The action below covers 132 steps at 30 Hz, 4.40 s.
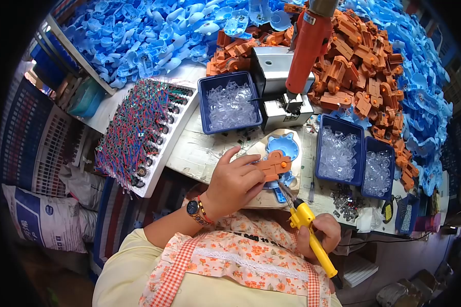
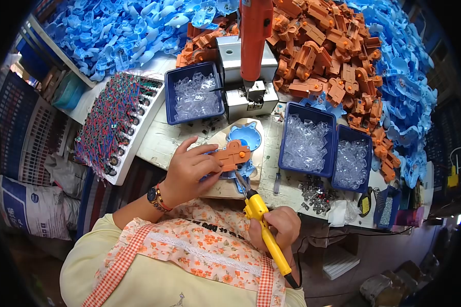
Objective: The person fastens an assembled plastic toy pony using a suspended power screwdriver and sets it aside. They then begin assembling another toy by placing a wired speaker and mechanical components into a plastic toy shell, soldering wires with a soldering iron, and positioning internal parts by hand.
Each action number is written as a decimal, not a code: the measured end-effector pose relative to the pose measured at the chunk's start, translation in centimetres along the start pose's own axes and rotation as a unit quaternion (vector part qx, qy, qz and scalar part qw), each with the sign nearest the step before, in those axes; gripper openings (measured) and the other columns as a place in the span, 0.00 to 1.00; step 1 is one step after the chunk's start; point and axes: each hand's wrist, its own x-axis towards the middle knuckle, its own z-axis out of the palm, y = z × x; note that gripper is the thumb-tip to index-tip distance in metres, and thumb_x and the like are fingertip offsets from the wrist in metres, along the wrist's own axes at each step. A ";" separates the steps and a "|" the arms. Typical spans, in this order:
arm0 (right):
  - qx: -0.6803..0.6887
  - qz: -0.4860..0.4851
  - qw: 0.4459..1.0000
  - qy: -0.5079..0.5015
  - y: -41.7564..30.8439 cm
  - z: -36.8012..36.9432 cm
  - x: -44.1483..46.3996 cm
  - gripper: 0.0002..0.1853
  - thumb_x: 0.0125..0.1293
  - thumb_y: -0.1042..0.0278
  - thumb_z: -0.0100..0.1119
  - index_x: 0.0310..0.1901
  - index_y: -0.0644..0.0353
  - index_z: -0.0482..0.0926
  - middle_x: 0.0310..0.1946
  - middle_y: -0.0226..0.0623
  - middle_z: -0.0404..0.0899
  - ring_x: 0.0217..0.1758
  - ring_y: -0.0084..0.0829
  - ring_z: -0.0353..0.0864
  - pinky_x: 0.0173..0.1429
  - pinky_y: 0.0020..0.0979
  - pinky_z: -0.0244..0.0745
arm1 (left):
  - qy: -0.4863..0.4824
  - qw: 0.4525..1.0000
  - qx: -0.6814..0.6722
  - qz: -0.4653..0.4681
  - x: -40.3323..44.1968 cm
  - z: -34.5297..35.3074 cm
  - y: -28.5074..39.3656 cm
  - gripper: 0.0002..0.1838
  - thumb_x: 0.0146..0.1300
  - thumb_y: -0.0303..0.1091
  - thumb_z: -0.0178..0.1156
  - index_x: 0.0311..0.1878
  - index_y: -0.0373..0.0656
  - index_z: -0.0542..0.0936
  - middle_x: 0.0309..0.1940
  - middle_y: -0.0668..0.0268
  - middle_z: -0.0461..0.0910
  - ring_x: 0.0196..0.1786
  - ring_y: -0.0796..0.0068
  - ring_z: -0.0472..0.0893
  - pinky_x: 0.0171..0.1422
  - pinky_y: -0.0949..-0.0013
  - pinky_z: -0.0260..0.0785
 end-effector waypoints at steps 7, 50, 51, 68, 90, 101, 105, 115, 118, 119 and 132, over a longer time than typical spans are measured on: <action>0.001 0.005 1.000 -0.002 -0.1 0.1 0.3 0.17 0.55 0.75 0.66 0.42 0.61 0.69 0.29 0.36 0.70 0.24 0.29 0.67 0.31 0.30 0.64 | -0.001 1.000 0.000 0.002 0.0 0.0 0.0 0.07 0.52 0.30 0.69 0.33 0.50 0.80 0.36 0.73 0.85 0.55 0.67 0.83 0.69 0.48 0.62; -0.005 0.030 1.000 -0.002 -0.1 -0.3 -0.5 0.17 0.58 0.74 0.64 0.47 0.63 0.69 0.31 0.37 0.70 0.29 0.28 0.69 0.33 0.30 0.65 | 0.005 1.000 0.006 0.012 -0.1 -0.2 0.1 0.08 0.52 0.29 0.69 0.34 0.49 0.80 0.36 0.70 0.85 0.54 0.67 0.83 0.67 0.50 0.64; -0.003 0.032 0.999 -0.003 -0.1 -0.3 -0.6 0.17 0.59 0.74 0.64 0.47 0.63 0.69 0.31 0.37 0.70 0.29 0.29 0.69 0.33 0.30 0.65 | 0.006 1.000 0.007 0.012 0.0 -0.1 0.2 0.08 0.52 0.29 0.69 0.34 0.49 0.80 0.36 0.70 0.85 0.54 0.67 0.83 0.67 0.50 0.64; -0.030 -0.008 0.999 -0.017 -0.3 -0.1 0.5 0.19 0.57 0.73 0.66 0.47 0.62 0.70 0.30 0.37 0.72 0.25 0.30 0.69 0.30 0.31 0.65 | -0.003 1.000 0.000 0.007 -0.1 -0.3 0.1 0.08 0.52 0.30 0.69 0.34 0.48 0.80 0.36 0.67 0.85 0.53 0.66 0.83 0.67 0.49 0.65; -0.137 0.083 0.982 0.097 -0.6 -5.4 -0.8 0.14 0.65 0.75 0.58 0.49 0.62 0.67 0.40 0.41 0.70 0.41 0.32 0.71 0.50 0.35 0.70 | -0.001 1.000 -0.001 -0.002 0.1 -0.3 0.2 0.08 0.51 0.29 0.70 0.33 0.49 0.80 0.37 0.66 0.85 0.53 0.65 0.83 0.67 0.48 0.64; -0.425 0.135 0.818 0.363 -0.9 -25.5 -1.6 0.09 0.72 0.71 0.58 0.45 0.68 0.72 0.38 0.41 0.78 0.39 0.27 0.81 0.44 0.28 0.80 | -0.001 0.999 -0.035 -0.003 0.5 -0.1 0.1 0.08 0.48 0.24 0.68 0.30 0.46 0.80 0.33 0.67 0.84 0.53 0.60 0.83 0.67 0.47 0.63; -0.382 0.217 0.839 0.319 0.7 -26.8 -2.6 0.09 0.72 0.71 0.58 0.45 0.67 0.71 0.39 0.40 0.78 0.39 0.27 0.81 0.44 0.27 0.79 | -0.005 0.999 -0.035 -0.009 0.4 0.0 0.0 0.08 0.48 0.24 0.68 0.30 0.46 0.79 0.33 0.68 0.84 0.53 0.60 0.83 0.68 0.47 0.63; -0.247 0.337 0.849 0.323 10.7 -30.0 -6.6 0.14 0.73 0.58 0.58 0.53 0.57 0.71 0.39 0.33 0.80 0.34 0.20 0.78 0.26 0.17 0.66 | -0.008 0.999 -0.032 -0.003 0.2 -0.4 -0.2 0.08 0.51 0.27 0.68 0.34 0.49 0.80 0.36 0.67 0.84 0.55 0.62 0.82 0.67 0.45 0.62; -0.181 0.362 0.834 0.374 9.1 -27.5 -6.5 0.14 0.73 0.59 0.58 0.52 0.57 0.71 0.35 0.33 0.79 0.21 0.15 0.64 0.22 0.17 0.59 | -0.003 0.999 -0.035 0.001 -0.1 -0.6 -0.6 0.09 0.50 0.25 0.67 0.35 0.50 0.81 0.36 0.69 0.84 0.56 0.63 0.82 0.68 0.45 0.62; -0.149 0.368 0.834 0.382 9.2 -27.1 -6.9 0.15 0.73 0.58 0.58 0.53 0.57 0.71 0.34 0.31 0.78 0.20 0.15 0.65 0.22 0.17 0.59 | -0.001 0.999 -0.036 0.003 -0.1 -0.6 -0.7 0.09 0.50 0.25 0.67 0.35 0.49 0.81 0.35 0.70 0.84 0.56 0.63 0.82 0.68 0.45 0.62; -0.162 0.292 0.931 0.144 1.6 -7.7 -3.7 0.05 0.63 0.81 0.61 0.39 0.63 0.78 0.30 0.30 0.74 0.30 0.16 0.70 0.31 0.19 0.66 | 0.032 0.998 -0.051 -0.003 -0.5 -1.0 -2.4 0.11 0.52 0.25 0.68 0.39 0.48 0.83 0.33 0.68 0.82 0.55 0.60 0.81 0.68 0.45 0.63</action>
